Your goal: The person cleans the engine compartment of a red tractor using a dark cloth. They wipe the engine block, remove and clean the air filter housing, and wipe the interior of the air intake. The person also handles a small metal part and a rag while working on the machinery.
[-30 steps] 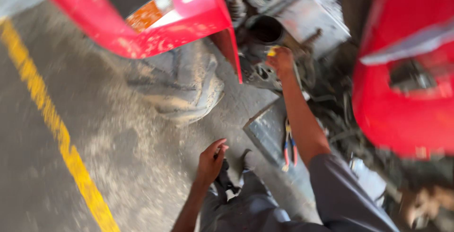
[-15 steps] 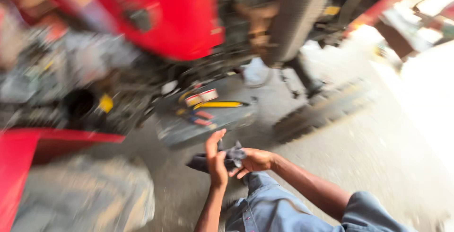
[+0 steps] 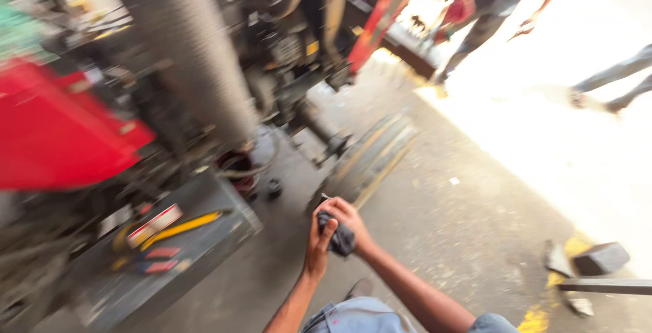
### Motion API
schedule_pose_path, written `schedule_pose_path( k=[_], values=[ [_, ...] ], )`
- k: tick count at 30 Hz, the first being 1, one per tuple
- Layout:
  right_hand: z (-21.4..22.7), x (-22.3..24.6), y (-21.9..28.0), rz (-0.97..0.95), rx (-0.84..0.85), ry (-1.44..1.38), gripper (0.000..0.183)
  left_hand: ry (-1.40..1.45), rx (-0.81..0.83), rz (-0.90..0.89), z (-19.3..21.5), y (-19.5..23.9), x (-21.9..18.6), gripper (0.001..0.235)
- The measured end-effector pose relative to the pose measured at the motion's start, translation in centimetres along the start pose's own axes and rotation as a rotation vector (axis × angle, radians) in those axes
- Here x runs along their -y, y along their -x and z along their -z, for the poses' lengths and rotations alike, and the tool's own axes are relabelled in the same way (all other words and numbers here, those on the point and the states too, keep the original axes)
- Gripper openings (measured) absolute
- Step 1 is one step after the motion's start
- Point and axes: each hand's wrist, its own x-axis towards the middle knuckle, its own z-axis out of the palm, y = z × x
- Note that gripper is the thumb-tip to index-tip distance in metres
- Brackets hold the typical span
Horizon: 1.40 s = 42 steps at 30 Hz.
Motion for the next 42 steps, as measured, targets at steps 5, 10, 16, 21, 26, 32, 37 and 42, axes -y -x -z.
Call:
schedule_pose_path(
  k=[5, 10, 16, 21, 26, 32, 37, 42],
  values=[
    [6.1, 2.1, -3.2, 0.253, -0.330, 0.315, 0.022, -0.002, -0.126, 0.004, -8.2, -4.7, 3.0, 0.047],
    [8.3, 6.3, -8.0, 0.020, -0.120, -0.090, 0.045, -0.231, -0.140, -0.227, -11.4, -9.5, 3.4, 0.040],
    [5.3, 8.0, -12.2, 0.025, 0.267, 0.286, 0.055, -0.557, -0.432, -0.394, -4.9, -18.8, 4.8, 0.042],
    [6.6, 10.1, -17.7, -0.301, 0.413, 0.133, 0.047, -0.577, -0.506, -0.345, 5.2, -31.7, 6.1, 0.032],
    [6.3, 12.4, -27.1, -0.174, 0.214, 0.471, 0.038, -0.562, -0.446, -0.357, 7.6, -40.3, 2.7, 0.035],
    [0.6, 17.5, -41.3, 0.232, 0.101, 0.907, 0.039, -0.650, -0.492, -0.432, 8.0, -48.3, -2.9, 0.040],
    [-6.5, 23.9, -56.6, 0.733, 0.019, 1.269, 0.107, -0.669, -0.482, -0.472, 6.3, -52.1, -2.9, 0.046],
    [-11.8, 26.5, -66.9, 0.820, -0.170, 1.471, 0.132, -0.862, -0.533, -0.581, 4.8, -57.7, -2.5, 0.053]
  ],
)
